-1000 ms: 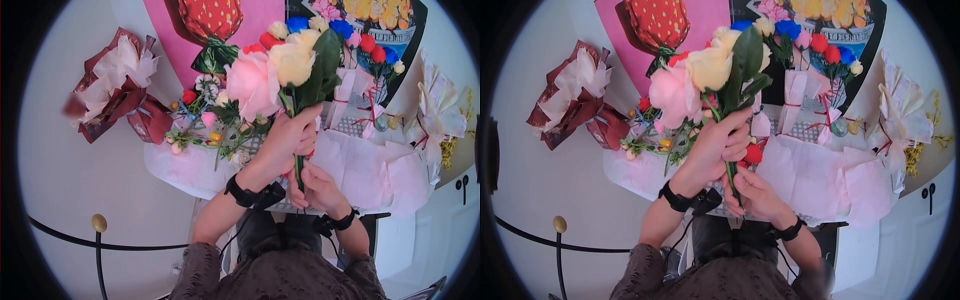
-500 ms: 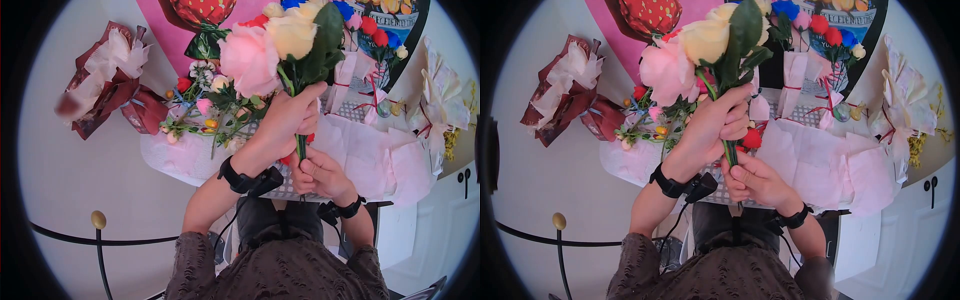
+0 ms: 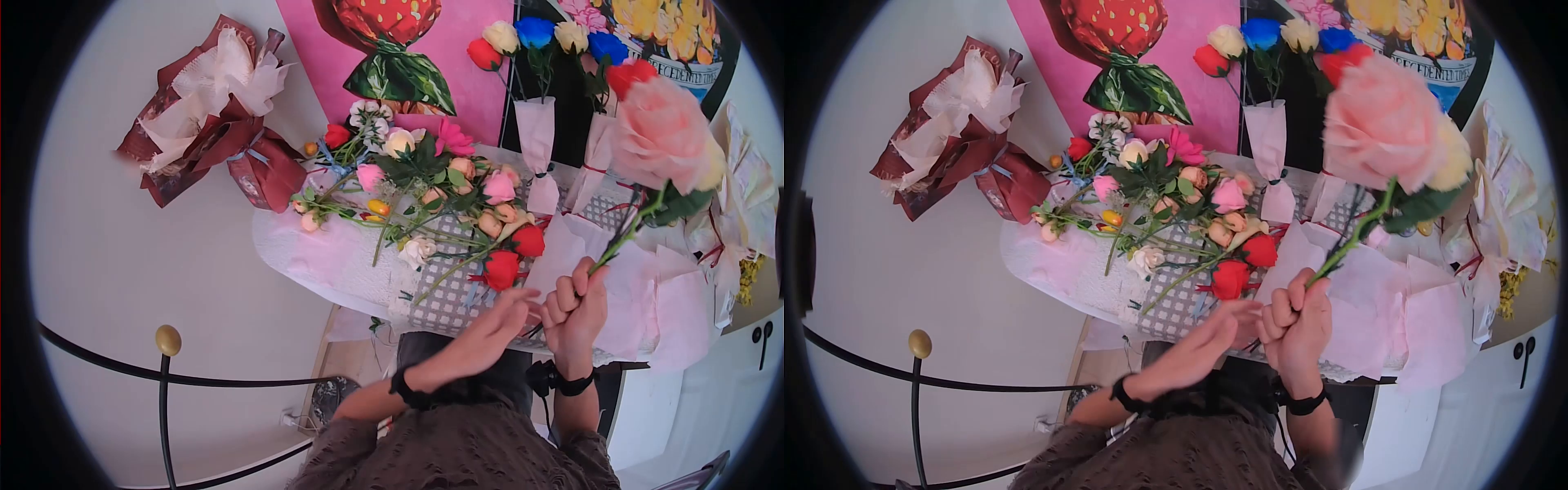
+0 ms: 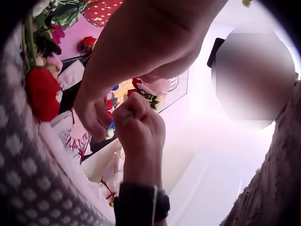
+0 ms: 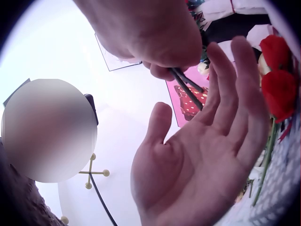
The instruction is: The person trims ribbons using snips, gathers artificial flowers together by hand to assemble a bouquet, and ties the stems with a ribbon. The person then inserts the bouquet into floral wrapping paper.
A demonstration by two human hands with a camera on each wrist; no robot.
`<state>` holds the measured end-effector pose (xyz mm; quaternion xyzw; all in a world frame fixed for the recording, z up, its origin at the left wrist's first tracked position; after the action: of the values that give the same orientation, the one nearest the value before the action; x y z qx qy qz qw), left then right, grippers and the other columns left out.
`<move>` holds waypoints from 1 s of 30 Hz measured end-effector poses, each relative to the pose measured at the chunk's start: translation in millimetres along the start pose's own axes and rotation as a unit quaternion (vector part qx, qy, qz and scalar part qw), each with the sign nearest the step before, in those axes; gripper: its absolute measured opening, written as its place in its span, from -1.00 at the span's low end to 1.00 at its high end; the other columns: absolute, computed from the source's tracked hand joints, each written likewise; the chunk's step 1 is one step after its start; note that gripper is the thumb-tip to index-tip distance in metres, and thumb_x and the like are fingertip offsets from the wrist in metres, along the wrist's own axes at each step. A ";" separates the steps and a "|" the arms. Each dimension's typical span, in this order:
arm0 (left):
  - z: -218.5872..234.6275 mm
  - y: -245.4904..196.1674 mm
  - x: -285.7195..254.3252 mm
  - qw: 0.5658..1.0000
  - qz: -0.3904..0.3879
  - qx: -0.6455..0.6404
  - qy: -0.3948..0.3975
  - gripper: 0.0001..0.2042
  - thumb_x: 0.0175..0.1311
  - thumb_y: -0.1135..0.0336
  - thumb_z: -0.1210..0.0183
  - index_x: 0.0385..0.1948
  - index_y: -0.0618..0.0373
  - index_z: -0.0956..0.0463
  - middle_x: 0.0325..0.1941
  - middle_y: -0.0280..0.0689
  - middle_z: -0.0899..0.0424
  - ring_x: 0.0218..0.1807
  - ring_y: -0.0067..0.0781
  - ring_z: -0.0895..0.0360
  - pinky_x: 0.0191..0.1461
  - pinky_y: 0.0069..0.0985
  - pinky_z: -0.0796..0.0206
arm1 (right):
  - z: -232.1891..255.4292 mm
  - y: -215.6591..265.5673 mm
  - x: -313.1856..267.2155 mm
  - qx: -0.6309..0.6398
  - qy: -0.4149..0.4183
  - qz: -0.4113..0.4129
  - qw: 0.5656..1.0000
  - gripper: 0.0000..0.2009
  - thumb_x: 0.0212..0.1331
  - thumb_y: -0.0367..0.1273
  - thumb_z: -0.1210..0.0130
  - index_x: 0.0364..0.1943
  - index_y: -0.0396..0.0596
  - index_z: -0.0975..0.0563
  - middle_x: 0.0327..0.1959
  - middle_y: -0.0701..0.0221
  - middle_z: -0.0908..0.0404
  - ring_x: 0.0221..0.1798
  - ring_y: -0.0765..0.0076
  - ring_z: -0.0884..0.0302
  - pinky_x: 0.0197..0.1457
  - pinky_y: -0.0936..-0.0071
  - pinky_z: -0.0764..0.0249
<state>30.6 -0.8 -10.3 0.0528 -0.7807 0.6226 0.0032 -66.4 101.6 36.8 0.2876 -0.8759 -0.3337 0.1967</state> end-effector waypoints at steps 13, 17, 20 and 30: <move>-16.9 -12.9 20.2 0.931 -0.018 -0.319 -0.176 -0.60 0.50 0.14 0.29 0.01 0.26 -0.40 -0.19 -0.30 -0.55 -0.21 -0.62 -0.46 -0.12 -0.65 -0.29 | -23.7 -30.3 5.3 0.011 0.032 0.110 0.993 -0.63 0.42 -0.01 0.40 -0.44 0.05 -0.15 -0.72 0.61 0.06 -0.77 0.66 0.23 -0.74 0.60 0.20; -25.8 -3.9 26.3 0.924 -0.038 -0.332 -0.187 -0.63 0.49 0.17 0.27 -0.02 0.24 -0.43 -0.30 -0.34 -0.54 -0.32 -0.67 -0.44 -0.19 -0.71 -0.29 | -20.0 -28.9 4.1 0.003 0.049 0.113 0.992 -0.64 0.41 -0.04 0.33 -0.40 -0.01 -0.17 -0.68 0.56 -0.03 -0.73 0.64 0.13 -0.70 0.58 0.07; -28.2 -1.6 28.9 0.921 -0.045 -0.337 -0.193 -0.65 0.50 0.23 0.25 -0.05 0.29 -0.45 -0.27 -0.36 -0.53 -0.28 -0.71 -0.42 -0.20 -0.73 -0.30 | -17.2 -26.7 2.5 -0.006 0.040 0.105 0.994 -0.65 0.43 -0.07 0.33 -0.39 -0.02 -0.18 -0.68 0.56 -0.03 -0.73 0.65 0.13 -0.70 0.59 0.09; 12.4 -43.6 15.0 0.938 -0.101 0.307 -0.127 -0.72 0.45 0.27 0.14 -0.09 0.26 -0.47 -0.26 -0.24 -0.62 -0.27 -0.58 -0.55 -0.19 -0.60 -0.35 | -5.3 -12.6 3.4 -0.009 -0.014 0.076 0.997 -0.57 0.41 0.01 0.35 -0.50 0.01 -0.15 -0.74 0.61 0.06 -0.75 0.69 0.23 -0.70 0.59 0.25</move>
<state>20.2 -23.6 30.3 0.2086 -0.5362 0.8164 -0.0495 -61.4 89.2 32.2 0.2136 -0.8950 -0.3296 0.2115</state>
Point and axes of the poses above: each hand's wrist, its own x-axis towards the middle knuckle, its own z-axis out of the back of the hand, y = z × x, the point moved 1 cm from there along x, towards the middle knuckle
